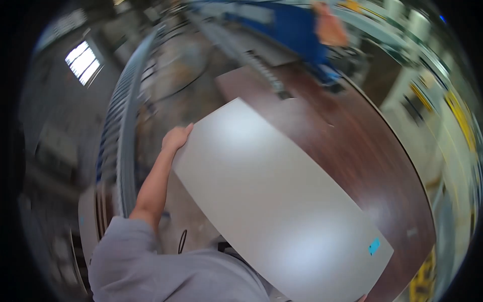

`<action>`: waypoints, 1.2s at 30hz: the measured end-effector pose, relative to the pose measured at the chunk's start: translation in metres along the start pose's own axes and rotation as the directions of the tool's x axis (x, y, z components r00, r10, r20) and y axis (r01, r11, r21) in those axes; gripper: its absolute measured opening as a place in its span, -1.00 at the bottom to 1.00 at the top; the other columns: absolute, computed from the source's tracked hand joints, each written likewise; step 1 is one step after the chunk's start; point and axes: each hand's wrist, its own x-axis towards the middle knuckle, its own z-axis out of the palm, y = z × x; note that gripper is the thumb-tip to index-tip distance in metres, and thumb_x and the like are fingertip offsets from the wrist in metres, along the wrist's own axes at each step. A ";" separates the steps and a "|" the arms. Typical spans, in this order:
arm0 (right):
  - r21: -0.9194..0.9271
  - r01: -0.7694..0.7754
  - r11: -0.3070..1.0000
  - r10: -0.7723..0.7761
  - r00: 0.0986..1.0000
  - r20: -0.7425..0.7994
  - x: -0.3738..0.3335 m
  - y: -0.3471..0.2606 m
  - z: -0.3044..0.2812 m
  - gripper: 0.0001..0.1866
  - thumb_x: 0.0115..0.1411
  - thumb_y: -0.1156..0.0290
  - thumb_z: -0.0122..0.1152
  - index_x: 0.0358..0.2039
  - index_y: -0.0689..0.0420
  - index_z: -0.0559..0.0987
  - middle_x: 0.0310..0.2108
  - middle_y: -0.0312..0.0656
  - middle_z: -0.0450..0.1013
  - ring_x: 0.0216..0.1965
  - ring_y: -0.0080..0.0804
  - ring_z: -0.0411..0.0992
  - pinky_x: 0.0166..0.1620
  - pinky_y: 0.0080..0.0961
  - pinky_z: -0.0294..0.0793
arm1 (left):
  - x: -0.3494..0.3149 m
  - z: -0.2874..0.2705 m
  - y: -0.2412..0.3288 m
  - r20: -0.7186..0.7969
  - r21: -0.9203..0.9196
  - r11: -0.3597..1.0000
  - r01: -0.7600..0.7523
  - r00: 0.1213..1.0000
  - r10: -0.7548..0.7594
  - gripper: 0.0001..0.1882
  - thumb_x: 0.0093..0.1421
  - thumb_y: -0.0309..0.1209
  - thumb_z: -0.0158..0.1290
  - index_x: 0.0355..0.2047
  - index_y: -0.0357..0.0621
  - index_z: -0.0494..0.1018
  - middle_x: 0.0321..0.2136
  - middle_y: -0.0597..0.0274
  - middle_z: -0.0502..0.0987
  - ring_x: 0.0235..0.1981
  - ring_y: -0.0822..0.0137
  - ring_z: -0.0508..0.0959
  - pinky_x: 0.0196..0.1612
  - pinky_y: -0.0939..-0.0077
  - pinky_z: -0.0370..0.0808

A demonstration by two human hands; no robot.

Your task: Picking up large rectangular panels from a table and loading them onto a conveyor belt.

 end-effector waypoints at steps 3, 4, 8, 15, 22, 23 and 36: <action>-0.100 0.241 0.965 -0.228 0.965 0.131 0.033 -0.055 0.012 -0.34 0.25 -0.01 -0.03 0.06 0.39 0.37 0.03 0.25 0.33 0.05 0.00 0.31 0.12 -0.23 0.25 | -0.073 -0.030 -0.117 -0.026 -0.136 0.955 0.263 0.963 -0.269 -0.31 0.17 0.22 -0.28 -0.10 -0.09 0.52 -0.06 -0.02 0.49 0.02 0.00 0.45 0.05 0.16 0.35; -0.116 0.316 0.941 -0.295 0.940 0.168 0.038 -0.074 0.020 -0.34 0.25 -0.01 -0.04 0.05 0.40 0.37 0.03 0.25 0.34 0.05 0.00 0.31 0.11 -0.23 0.25 | -0.101 -0.034 -0.155 -0.018 -0.183 0.930 0.318 0.945 -0.327 -0.31 0.17 0.22 -0.28 -0.10 -0.09 0.52 -0.06 -0.01 0.50 0.01 0.01 0.46 0.05 0.17 0.35; -0.132 0.591 0.796 -0.533 0.787 0.310 0.033 -0.158 0.055 -0.34 0.27 -0.02 -0.08 0.03 0.42 0.37 0.01 0.25 0.35 0.04 -0.02 0.32 0.11 -0.26 0.26 | -0.216 -0.033 -0.271 -0.093 -0.260 0.783 0.566 0.792 -0.603 -0.31 0.17 0.24 -0.28 -0.12 -0.05 0.54 -0.07 0.03 0.51 0.00 0.02 0.46 0.03 0.17 0.36; -0.058 0.840 0.539 -0.740 0.506 0.444 -0.097 -0.261 0.114 -0.33 0.30 -0.02 -0.14 0.00 0.47 0.38 0.00 0.26 0.36 0.02 -0.06 0.33 0.09 -0.31 0.27 | -0.438 -0.044 -0.440 -0.133 -0.433 0.506 0.746 0.502 -0.855 -0.28 0.18 0.26 -0.33 -0.15 -0.07 0.55 -0.09 0.00 0.51 0.00 0.02 0.46 0.03 0.13 0.36; 0.297 0.940 0.170 -0.743 -0.075 0.665 -0.225 -0.355 0.286 -0.39 0.33 0.05 -0.16 -0.10 0.48 0.46 -0.17 0.12 0.47 -0.16 -0.16 0.41 -0.04 -0.32 0.36 | -0.661 -0.010 -0.557 -0.064 -0.502 -0.011 0.865 -0.050 -0.997 -0.27 0.18 0.26 -0.32 -0.12 -0.10 0.53 -0.09 -0.08 0.50 0.02 -0.04 0.44 0.07 0.12 0.33; 0.500 0.863 0.067 -0.702 -0.315 0.638 -0.251 -0.365 0.324 -0.41 0.35 0.06 -0.20 -0.11 0.46 0.48 -0.23 0.00 0.52 -0.21 -0.31 0.43 -0.08 -0.45 0.37 | -0.684 0.005 -0.573 -0.072 -0.501 -0.061 0.863 -0.112 -0.991 -0.29 0.18 0.25 -0.30 -0.11 -0.07 0.53 -0.10 -0.10 0.50 0.02 -0.05 0.44 0.06 0.12 0.34; 0.544 0.717 -0.435 -0.352 -0.692 0.630 -0.851 -0.287 0.560 -0.33 0.24 -0.09 -0.10 -0.18 0.41 0.52 -0.21 0.23 0.47 -0.06 0.04 0.42 0.00 -0.24 0.33 | -0.874 0.061 -0.633 0.173 -0.536 -0.678 0.503 -0.720 -0.671 -0.36 0.21 0.16 -0.26 -0.11 -0.11 0.52 -0.11 -0.06 0.52 -0.03 -0.04 0.48 0.02 0.15 0.37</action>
